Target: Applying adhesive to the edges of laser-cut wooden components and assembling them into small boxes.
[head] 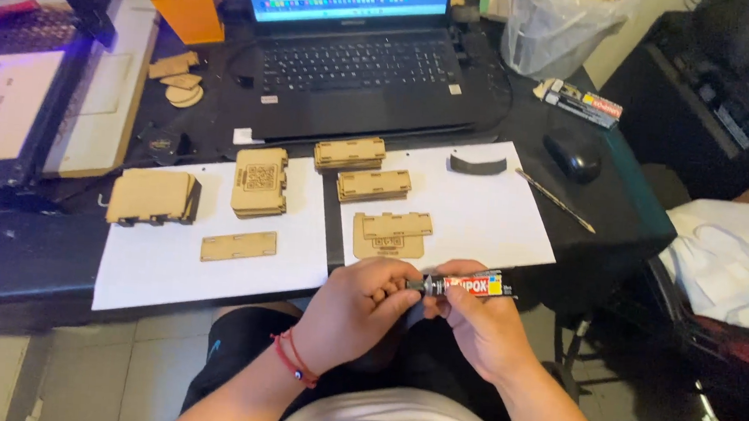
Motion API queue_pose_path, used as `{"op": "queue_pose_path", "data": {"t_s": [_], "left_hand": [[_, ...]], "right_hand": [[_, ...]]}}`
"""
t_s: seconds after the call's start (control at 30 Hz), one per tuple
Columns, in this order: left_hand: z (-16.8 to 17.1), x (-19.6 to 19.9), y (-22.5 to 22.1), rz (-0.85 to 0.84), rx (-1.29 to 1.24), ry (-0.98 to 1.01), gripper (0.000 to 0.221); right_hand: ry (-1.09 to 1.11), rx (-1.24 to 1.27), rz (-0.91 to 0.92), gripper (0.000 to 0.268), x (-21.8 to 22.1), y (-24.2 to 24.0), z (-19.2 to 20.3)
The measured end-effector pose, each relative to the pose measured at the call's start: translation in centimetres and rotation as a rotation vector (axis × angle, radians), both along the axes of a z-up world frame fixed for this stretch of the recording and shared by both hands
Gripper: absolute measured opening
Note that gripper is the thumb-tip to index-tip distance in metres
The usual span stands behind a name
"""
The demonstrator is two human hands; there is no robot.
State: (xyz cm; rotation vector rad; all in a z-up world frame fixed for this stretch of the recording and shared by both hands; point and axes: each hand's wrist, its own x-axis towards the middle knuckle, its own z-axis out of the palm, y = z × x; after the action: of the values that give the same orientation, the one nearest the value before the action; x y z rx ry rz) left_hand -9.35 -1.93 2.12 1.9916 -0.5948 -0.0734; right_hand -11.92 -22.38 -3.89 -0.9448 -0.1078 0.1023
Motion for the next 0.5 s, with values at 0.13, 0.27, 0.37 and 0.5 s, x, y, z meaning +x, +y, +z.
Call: {"op": "queue_pose_path", "data": {"t_s": [0.13,0.27,0.37,0.5], "left_hand": [[1.3,1.5,0.5,-0.047,-0.009,-0.043,0.015],[3.5,5.6,1.3,-0.085,-0.079,-0.204,0.021],[4.7,8.8,1.4,-0.084,-0.109,-0.100,0.014],[6.9,10.0,1.3,-0.135,-0.091,-0.211,0.014]], "right_hand": [[-0.004,-0.086,-0.004,0.027,1.7,-0.4,0.9],[-0.100,-0.147,0.024,0.032,6.7,-0.4,2.7],[-0.158,-0.159,0.015,0.031,10.0,0.1,4.0],[-0.081,-0.104,0.048,0.040,10.7,0.2,4.5]]}}
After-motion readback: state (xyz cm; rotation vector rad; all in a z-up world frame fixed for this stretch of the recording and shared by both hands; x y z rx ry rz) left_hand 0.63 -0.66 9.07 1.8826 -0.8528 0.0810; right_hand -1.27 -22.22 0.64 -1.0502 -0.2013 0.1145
